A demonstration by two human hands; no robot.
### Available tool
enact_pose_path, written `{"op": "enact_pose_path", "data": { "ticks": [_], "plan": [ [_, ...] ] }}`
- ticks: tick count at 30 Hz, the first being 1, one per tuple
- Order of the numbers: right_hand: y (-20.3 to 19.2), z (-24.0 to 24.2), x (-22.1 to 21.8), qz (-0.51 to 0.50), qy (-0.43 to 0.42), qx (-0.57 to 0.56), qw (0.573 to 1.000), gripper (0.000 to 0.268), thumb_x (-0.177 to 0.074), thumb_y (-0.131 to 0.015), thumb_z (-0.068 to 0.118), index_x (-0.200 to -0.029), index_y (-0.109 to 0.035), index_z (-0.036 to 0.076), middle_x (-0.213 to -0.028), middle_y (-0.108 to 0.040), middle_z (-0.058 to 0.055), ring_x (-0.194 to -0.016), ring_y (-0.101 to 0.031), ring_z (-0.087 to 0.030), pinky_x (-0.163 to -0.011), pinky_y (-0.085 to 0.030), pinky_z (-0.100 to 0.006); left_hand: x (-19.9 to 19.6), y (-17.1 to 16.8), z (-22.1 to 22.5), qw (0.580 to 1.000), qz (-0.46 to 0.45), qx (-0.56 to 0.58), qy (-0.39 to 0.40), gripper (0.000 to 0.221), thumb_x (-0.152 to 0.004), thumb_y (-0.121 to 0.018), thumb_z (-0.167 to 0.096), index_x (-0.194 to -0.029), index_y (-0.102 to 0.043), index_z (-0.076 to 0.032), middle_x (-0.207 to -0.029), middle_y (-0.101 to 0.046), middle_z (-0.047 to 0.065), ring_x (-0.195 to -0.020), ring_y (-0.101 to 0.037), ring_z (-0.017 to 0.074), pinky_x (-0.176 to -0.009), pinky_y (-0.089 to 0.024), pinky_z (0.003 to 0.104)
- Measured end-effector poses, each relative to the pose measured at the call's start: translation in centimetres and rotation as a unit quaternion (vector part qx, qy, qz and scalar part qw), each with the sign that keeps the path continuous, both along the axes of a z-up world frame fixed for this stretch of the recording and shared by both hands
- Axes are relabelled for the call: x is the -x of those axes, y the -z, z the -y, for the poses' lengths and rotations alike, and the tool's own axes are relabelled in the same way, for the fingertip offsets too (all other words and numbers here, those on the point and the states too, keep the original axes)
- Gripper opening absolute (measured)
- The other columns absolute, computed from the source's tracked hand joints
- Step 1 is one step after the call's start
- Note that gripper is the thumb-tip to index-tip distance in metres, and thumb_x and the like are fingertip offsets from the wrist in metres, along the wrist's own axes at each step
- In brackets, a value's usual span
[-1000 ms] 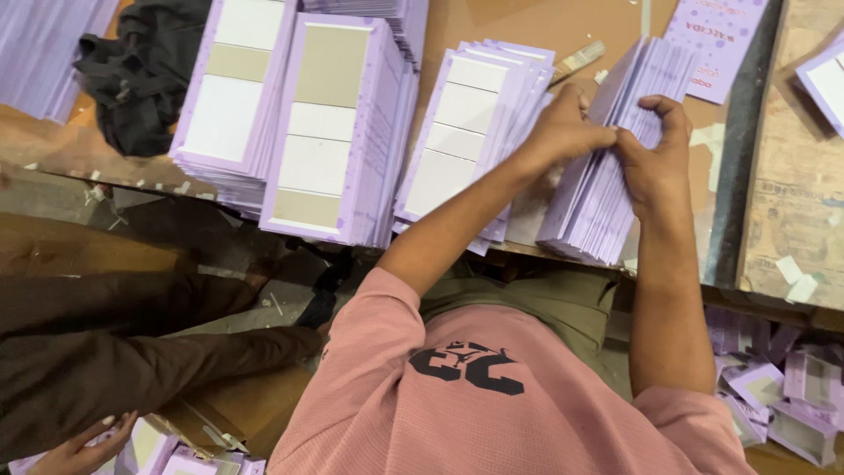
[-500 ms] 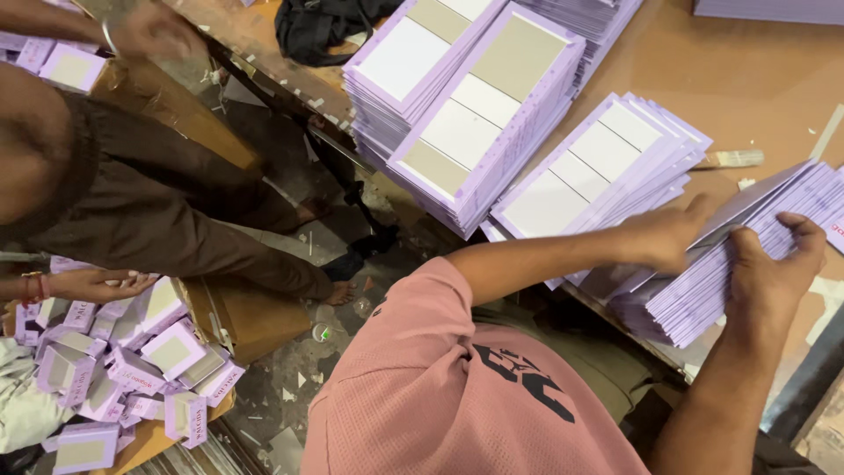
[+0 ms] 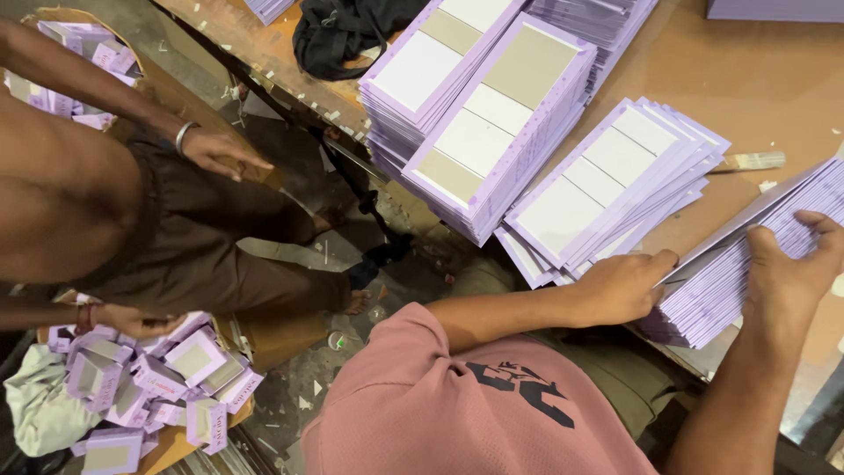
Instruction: The person repeatedly picks up individual purple pamphlets from a large pile, opens them to check the interior, and places them onto a growing stack. The person continues this repetitive process throughout the clip, organizing the pamphlets into neat piles on the table.
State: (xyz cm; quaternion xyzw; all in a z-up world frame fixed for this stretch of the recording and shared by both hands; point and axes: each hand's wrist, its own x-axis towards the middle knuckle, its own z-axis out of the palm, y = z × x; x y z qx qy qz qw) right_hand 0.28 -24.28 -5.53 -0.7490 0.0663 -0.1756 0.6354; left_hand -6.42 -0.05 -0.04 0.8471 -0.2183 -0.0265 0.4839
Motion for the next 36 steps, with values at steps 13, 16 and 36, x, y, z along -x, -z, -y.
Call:
{"op": "enact_pose_path", "data": {
  "ticks": [13, 16, 36],
  "plan": [
    [-3.1, -0.7, 1.0, -0.035, 0.043, 0.244, 0.968, 0.066, -0.082, -0.085, 0.002, -0.137, -0.049, 0.007, -0.144, -0.043, -0.021, -0.135, -0.048, -0.034, -0.108, -0.049, -0.044, -0.9, 2.7, 2.1, 0.994, 0.062, 0.075, -0.043, 0.029, -0.095, -0.052, -0.011, -0.121, -0.056, 0.002, -0.076, -0.069, 0.024, -0.072, -0.070, 0.0427, -0.063, -0.055, 0.053],
    [-4.2, -2.0, 1.3, -0.093, 0.059, 0.191, 0.975, 0.066, -0.080, -0.079, 0.006, -0.139, -0.049, 0.009, -0.143, -0.042, -0.020, -0.134, -0.051, -0.033, -0.106, -0.054, -0.043, -0.9, 2.6, 1.8, 0.993, 0.055, 0.087, -0.058, 0.028, -0.098, -0.053, -0.014, -0.122, -0.058, 0.000, -0.079, -0.069, 0.025, -0.073, -0.070, 0.0421, -0.065, -0.057, 0.051],
    [-9.1, -3.6, 1.9, -0.151, 0.124, 0.291, 0.937, 0.053, -0.085, -0.084, 0.027, -0.125, -0.053, 0.010, -0.130, -0.055, -0.022, -0.113, -0.061, -0.038, -0.095, -0.052, -0.049, 1.5, 4.7, 0.5, 0.999, 0.016, 0.037, 0.007, 0.060, -0.083, -0.058, -0.002, -0.142, -0.051, 0.004, -0.109, -0.069, 0.028, -0.090, -0.069, 0.0455, -0.081, -0.056, 0.050]
  ]
}}
